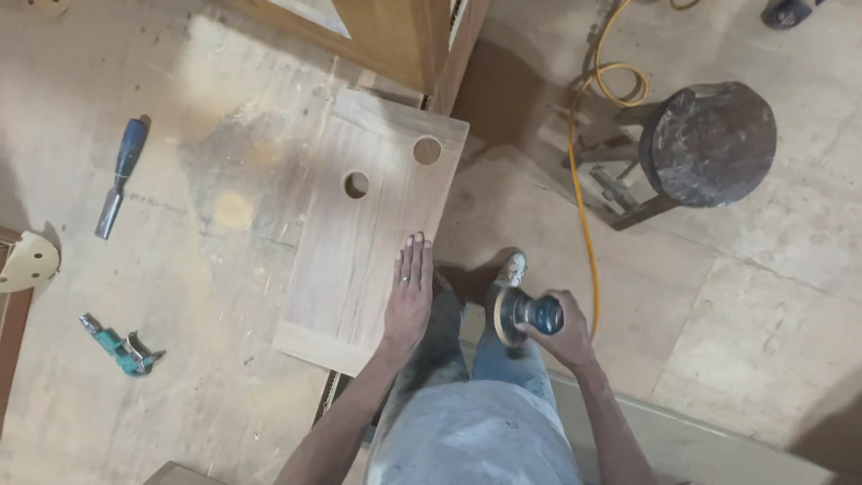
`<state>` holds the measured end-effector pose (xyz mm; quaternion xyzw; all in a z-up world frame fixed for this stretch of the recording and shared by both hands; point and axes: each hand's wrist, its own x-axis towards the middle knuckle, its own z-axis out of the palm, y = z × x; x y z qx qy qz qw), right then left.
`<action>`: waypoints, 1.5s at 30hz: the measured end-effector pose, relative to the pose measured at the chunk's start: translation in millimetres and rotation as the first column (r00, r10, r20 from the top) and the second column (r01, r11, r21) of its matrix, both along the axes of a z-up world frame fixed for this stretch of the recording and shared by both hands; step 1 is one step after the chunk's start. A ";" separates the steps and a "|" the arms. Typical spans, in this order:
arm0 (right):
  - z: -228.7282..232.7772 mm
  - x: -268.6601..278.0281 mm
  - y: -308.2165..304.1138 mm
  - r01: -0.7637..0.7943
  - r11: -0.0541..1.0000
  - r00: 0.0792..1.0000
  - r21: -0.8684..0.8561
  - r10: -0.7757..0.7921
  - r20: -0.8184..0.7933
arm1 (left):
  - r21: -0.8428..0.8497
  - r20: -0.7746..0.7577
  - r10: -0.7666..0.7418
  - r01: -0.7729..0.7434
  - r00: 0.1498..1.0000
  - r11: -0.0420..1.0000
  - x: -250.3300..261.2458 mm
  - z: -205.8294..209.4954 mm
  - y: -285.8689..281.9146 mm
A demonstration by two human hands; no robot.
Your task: The person sands the surface and edges of a wooden board using a power sander.
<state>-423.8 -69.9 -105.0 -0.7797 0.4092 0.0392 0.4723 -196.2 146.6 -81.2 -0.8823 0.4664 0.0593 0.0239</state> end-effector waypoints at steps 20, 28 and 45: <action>-57.2 112.2 128.6 0.295 0.643 0.734 0.707 -0.626 0.263 | -0.428 0.019 0.232 -0.202 0.973 0.881 138.9 -21.4 -19.0; -64.7 125.8 128.1 0.259 0.706 0.839 0.659 -0.502 0.209 | -0.386 0.046 0.197 -0.165 0.979 0.908 124.5 -5.2 -38.8; -43.0 250.9 -18.9 0.022 0.768 0.533 0.640 -0.551 0.642 | -0.249 -0.052 0.041 -0.053 0.998 0.967 141.8 0.6 -26.9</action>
